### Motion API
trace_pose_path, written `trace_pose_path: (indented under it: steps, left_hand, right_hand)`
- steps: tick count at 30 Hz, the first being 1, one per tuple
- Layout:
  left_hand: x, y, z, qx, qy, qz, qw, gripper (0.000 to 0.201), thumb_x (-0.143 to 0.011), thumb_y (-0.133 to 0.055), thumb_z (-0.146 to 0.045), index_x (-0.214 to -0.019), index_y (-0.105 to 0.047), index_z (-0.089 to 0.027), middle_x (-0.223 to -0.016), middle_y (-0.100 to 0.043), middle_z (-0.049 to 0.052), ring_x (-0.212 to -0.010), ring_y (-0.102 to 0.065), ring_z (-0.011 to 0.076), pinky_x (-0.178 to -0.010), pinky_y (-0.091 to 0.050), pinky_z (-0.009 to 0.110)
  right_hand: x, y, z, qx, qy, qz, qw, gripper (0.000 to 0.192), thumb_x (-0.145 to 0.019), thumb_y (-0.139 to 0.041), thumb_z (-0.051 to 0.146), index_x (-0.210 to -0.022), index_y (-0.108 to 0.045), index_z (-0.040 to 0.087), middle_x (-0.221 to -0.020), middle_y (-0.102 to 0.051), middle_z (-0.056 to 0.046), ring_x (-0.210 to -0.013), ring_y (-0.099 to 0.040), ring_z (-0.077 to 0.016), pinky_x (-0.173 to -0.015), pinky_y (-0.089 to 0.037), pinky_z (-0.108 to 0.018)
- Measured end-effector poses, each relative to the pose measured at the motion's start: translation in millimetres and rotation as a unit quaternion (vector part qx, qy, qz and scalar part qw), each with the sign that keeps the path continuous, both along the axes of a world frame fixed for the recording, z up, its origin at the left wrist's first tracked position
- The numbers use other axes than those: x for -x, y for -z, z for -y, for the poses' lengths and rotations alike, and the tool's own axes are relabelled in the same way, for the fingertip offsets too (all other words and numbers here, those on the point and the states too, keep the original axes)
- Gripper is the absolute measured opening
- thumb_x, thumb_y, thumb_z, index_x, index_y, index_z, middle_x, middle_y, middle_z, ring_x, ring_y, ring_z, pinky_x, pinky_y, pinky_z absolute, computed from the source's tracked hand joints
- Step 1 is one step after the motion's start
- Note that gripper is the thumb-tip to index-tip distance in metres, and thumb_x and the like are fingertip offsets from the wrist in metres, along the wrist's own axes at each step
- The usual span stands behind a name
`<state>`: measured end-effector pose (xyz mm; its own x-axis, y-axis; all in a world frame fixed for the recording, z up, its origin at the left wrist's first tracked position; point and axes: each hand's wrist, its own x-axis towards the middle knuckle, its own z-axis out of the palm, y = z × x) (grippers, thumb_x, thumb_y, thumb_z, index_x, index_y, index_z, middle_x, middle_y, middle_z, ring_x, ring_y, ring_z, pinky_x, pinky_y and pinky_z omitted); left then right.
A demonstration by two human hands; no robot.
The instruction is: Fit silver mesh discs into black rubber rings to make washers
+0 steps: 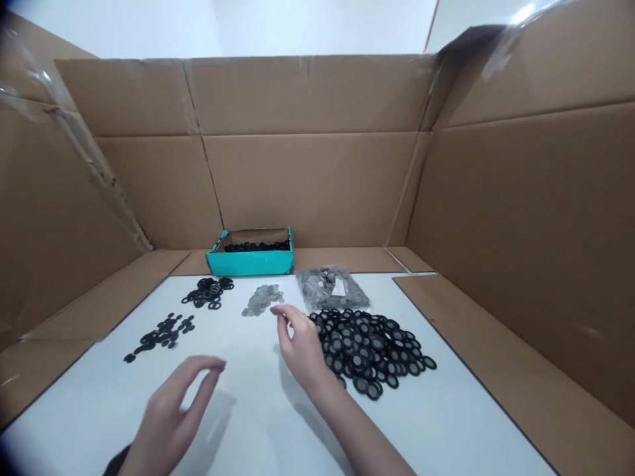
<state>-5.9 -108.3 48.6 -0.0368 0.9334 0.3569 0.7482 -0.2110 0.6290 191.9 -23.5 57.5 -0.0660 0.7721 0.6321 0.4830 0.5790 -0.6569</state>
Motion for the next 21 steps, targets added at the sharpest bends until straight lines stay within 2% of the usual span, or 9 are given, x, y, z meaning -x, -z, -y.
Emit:
trace_pose_path:
  steps: [2, 3, 5, 7, 10, 14, 21]
  left_hand:
    - [-9.5, -2.0, -37.6, 0.057, 0.052, -0.036, 0.996, 0.024, -0.088, -0.039, -0.032, -0.080, -0.060, -0.024, -0.082, -0.065, 0.003, -0.077, -0.060, 0.0174, -0.069, -0.046, 0.028]
    - [-12.6, -1.8, -56.1, 0.085, 0.053, -0.065, 0.993, 0.023, -0.088, -0.039, -0.028, -0.079, -0.059, -0.022, -0.079, -0.065, 0.003, -0.074, -0.060, 0.0176, -0.067, -0.044, 0.028]
    - [-16.4, 1.8, -90.0, 0.115, 0.016, -0.112, 0.987, 0.025, -0.087, -0.036, -0.023, -0.077, -0.059, -0.019, -0.076, -0.066, 0.004, -0.073, -0.061, 0.0183, -0.066, -0.041, 0.028]
    - [-18.8, 9.4, -118.5, 0.130, -0.040, -0.156, 0.978, 0.026, -0.087, -0.036, -0.021, -0.081, -0.061, -0.017, -0.082, -0.068, 0.007, -0.078, -0.062, 0.0194, -0.066, -0.040, 0.027]
    - [-23.4, 24.7, -149.3, 0.144, -0.082, -0.187, 0.968, 0.026, -0.086, -0.036, -0.017, -0.087, -0.062, -0.014, -0.090, -0.068, 0.011, -0.085, -0.062, 0.0208, -0.068, -0.041, 0.027]
    - [-31.1, 39.9, -169.9, 0.129, -0.113, -0.213, 0.962, 0.029, -0.087, -0.037, -0.018, -0.099, -0.061, -0.011, -0.103, -0.062, 0.017, -0.095, -0.060, 0.0239, -0.074, -0.042, 0.029]
    - [-32.2, 47.0, -177.6, 0.103, -0.102, -0.241, 0.960, 0.027, -0.087, -0.036, -0.018, -0.091, -0.062, -0.014, -0.100, -0.062, 0.014, -0.094, -0.060, 0.0239, -0.073, -0.043, 0.030]
  right_hand:
    - [4.2, 1.1, -9.7, 0.000, 0.002, -0.020, 1.000, 0.025, -0.086, -0.038, 0.016, -0.088, -0.063, 0.018, -0.085, -0.069, -0.005, -0.073, -0.064, -0.0150, -0.065, -0.050, -0.024]
    - [6.2, 3.8, -13.8, -0.001, 0.005, -0.030, 1.000, 0.024, -0.086, -0.038, 0.016, -0.087, -0.063, 0.018, -0.085, -0.069, -0.006, -0.073, -0.063, -0.0150, -0.065, -0.049, -0.024]
    - [9.4, 13.7, -20.5, -0.005, 0.014, -0.048, 0.999, 0.024, -0.086, -0.037, 0.017, -0.086, -0.061, 0.017, -0.084, -0.068, -0.006, -0.075, -0.063, -0.0153, -0.065, -0.049, -0.025]
    - [10.2, 28.2, -25.3, -0.016, 0.026, -0.049, 0.998, 0.024, -0.086, -0.036, 0.016, -0.087, -0.061, 0.017, -0.086, -0.068, -0.007, -0.078, -0.063, -0.0164, -0.069, -0.048, -0.027]
    - [7.3, 50.6, -30.5, -0.045, 0.033, 0.004, 0.998, 0.025, -0.086, -0.037, 0.013, -0.089, -0.061, 0.018, -0.087, -0.068, -0.007, -0.083, -0.063, -0.0186, -0.075, -0.047, -0.031]
    - [2.8, 64.1, -36.2, -0.056, 0.043, 0.056, 0.996, 0.025, -0.083, -0.038, 0.008, -0.090, -0.061, 0.018, -0.086, -0.068, -0.006, -0.081, -0.062, -0.0188, -0.075, -0.045, -0.033]
    - [5.3, 59.9, -35.8, -0.056, 0.044, 0.068, 0.995, 0.025, -0.083, -0.039, 0.007, -0.090, -0.060, 0.018, -0.084, -0.068, -0.005, -0.078, -0.061, -0.0180, -0.075, -0.043, -0.031]
